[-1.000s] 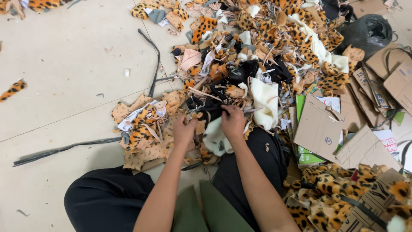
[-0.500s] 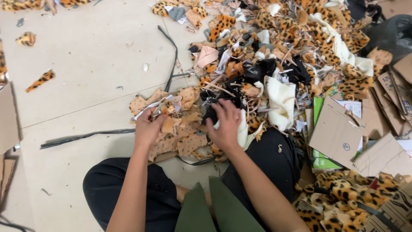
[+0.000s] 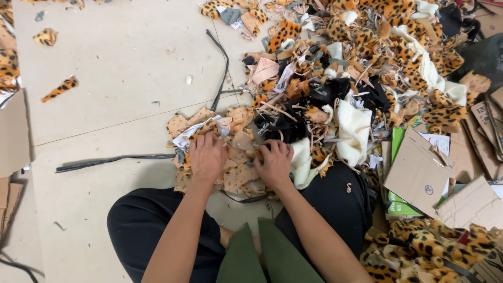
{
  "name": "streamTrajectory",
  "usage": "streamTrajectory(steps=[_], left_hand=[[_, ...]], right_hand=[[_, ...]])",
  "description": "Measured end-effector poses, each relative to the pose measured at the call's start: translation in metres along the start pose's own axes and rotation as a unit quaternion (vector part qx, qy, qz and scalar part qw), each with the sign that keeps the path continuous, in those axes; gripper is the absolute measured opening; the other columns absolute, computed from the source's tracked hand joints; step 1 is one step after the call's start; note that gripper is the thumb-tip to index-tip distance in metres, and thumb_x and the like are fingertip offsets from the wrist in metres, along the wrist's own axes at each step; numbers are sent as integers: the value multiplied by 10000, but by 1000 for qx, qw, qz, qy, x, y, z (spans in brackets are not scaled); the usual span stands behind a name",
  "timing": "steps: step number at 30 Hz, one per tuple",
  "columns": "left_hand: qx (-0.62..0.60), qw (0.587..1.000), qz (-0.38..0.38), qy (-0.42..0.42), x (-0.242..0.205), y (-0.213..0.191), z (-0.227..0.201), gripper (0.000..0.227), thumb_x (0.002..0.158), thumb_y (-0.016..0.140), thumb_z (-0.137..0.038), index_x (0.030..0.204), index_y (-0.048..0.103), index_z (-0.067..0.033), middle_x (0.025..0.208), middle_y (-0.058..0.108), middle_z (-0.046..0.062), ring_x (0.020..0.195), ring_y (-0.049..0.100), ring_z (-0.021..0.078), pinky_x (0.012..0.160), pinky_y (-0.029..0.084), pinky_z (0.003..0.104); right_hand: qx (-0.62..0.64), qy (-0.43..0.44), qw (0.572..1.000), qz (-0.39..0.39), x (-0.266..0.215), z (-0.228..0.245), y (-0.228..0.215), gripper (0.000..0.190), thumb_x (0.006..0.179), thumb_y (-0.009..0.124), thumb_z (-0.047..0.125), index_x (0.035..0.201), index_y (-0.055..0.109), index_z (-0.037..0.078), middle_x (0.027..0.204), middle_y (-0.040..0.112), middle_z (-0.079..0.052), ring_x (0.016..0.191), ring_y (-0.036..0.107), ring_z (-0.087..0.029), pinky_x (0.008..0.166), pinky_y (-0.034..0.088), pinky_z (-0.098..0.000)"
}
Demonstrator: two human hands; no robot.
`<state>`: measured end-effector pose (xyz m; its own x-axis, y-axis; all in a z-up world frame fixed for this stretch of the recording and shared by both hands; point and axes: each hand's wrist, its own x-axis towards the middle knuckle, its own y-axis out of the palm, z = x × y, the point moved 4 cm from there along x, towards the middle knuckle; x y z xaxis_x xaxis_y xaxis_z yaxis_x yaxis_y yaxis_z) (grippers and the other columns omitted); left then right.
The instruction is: Stuffing fabric scraps into a white fabric pouch and then wrapping it
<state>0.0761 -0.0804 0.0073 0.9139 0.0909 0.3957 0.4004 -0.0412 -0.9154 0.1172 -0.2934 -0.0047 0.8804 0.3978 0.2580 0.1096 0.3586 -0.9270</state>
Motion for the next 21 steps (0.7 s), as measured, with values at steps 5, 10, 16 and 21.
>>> streamTrajectory(steps=[5, 10, 16, 21], left_hand=[[-52, 997, -3, -59, 11, -20, -24, 173, 756, 665, -284, 899, 653, -188, 1087, 540, 22, 1110, 513, 265, 969, 356, 477], [-151, 987, 26, 47, 1, 7, -80, 95, 789, 600, -209, 864, 659, -213, 1011, 562, 3, 1090, 537, 250, 1016, 340, 509], [-186, 977, 88, -54, 2, 19, -63, 117, 876, 661, -373, 886, 755, -304, 970, 594, -65, 1064, 519, 196, 1026, 318, 464], [-301, 941, 54, -143, 11, -21, 4, 228, 799, 805, -439, 734, 698, -248, 904, 685, -50, 926, 652, 309, 817, 491, 490]], right_hand=[[12, 65, 995, 69, 8, -9, -18, 346, 760, 724, 243, 1097, 733, 165, 1199, 601, -75, 1245, 452, -331, 1085, 170, -626], [40, 61, 993, 88, 10, -7, -26, 218, 705, 823, 232, 907, 745, 205, 1230, 599, -58, 1286, 427, -360, 1080, 155, -702], [170, 59, 983, 38, 15, -3, -44, 199, 805, 733, 242, 1003, 723, 234, 1267, 573, -3, 1312, 418, -305, 1112, 192, -640], [94, 32, 993, 58, 16, 3, -33, 157, 819, 772, 293, 957, 759, 219, 1367, 583, -38, 1372, 395, -347, 1109, 127, -712]])
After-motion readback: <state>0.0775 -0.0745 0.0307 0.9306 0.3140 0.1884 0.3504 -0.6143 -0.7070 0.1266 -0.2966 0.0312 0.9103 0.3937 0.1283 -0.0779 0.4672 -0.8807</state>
